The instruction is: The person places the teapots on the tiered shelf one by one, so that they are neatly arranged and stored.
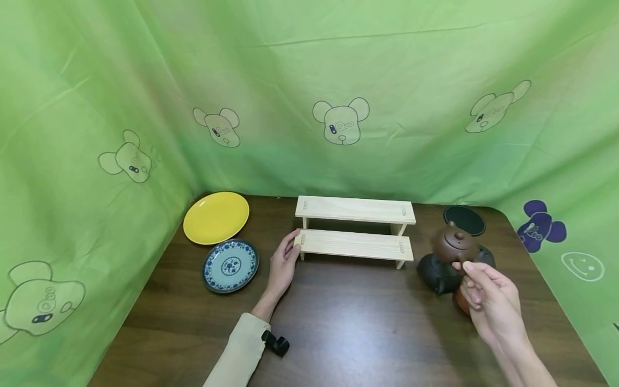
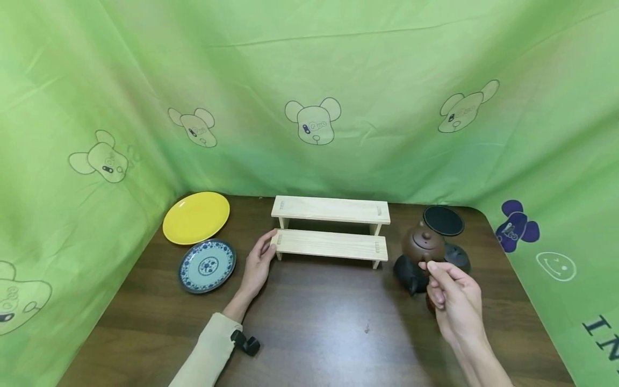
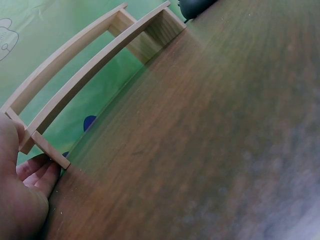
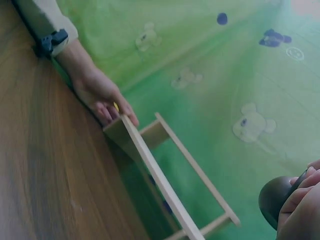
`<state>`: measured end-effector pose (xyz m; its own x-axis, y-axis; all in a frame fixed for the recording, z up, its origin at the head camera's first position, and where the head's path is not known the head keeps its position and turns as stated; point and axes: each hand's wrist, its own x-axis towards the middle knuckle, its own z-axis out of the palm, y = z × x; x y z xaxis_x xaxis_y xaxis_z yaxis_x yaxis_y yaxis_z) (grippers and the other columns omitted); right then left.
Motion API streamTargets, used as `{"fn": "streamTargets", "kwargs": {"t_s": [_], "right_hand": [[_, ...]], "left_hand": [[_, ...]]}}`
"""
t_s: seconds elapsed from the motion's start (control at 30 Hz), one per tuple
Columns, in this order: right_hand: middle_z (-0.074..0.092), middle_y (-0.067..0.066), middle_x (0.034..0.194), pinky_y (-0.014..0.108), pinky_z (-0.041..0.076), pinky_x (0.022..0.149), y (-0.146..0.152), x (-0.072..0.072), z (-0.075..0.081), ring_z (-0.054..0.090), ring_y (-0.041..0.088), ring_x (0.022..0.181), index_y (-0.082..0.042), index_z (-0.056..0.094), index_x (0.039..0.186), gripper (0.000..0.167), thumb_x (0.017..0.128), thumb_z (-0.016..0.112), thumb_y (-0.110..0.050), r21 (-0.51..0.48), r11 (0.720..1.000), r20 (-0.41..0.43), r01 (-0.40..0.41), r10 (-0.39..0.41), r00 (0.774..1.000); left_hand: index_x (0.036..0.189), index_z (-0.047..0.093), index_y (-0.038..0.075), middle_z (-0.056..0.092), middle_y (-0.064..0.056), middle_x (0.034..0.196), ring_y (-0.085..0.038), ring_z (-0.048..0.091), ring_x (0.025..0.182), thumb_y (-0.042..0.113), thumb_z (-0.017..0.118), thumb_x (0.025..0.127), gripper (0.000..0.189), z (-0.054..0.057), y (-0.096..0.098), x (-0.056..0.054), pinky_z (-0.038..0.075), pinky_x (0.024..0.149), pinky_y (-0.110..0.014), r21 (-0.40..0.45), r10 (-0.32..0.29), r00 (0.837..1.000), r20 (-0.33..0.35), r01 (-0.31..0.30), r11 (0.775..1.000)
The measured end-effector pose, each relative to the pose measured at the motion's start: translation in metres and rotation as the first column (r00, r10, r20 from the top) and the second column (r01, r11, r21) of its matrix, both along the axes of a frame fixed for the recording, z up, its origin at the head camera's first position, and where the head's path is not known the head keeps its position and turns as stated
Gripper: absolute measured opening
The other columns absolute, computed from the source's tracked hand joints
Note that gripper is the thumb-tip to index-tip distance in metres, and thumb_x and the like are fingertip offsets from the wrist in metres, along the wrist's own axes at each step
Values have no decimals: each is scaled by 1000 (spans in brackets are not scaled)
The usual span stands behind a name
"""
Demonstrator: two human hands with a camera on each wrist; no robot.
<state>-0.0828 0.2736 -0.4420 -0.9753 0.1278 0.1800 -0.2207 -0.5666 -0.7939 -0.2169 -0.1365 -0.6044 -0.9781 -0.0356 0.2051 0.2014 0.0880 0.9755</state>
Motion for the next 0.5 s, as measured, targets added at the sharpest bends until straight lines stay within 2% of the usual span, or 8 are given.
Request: {"fn": "streamTargets", "kwargs": {"t_s": [0.1,0.23,0.37,0.5], "right_hand": [[76,6,87,29,0,56,-11,-5,4,10,18,57,2,72,83,44,114,42,11,14,1000,18,-5,4,1000],[76,4,86,28,-1,56,-28,-13,7,11,17,57,0,75,85,43,114,44,11,13,1000,36,-21,20,999],[74,3,83,27,-1,58,-44,-21,6,12,15,58,-2,76,86,42,113,47,10,-15,999,42,-45,45,998],[74,1,83,27,-1,59,-58,-27,6,13,14,58,-4,74,85,41,114,49,7,-25,998,57,-61,62,996]], "left_hand": [[156,64,29,62,1,160,-25,63,143,22,64,114,42,5,2,1,52,112,-28,-9,-7,1000,-28,6,1000],[157,63,26,62,2,160,-23,63,143,18,62,115,43,12,4,4,50,113,-29,-13,-6,1000,-12,6,1000],[156,63,30,62,5,160,-19,62,143,19,62,115,43,8,2,2,49,116,-33,4,-8,1000,25,7,1000],[156,63,31,62,2,161,-20,62,143,21,64,114,43,4,1,1,49,116,-32,15,-11,1000,26,10,1000]]}}
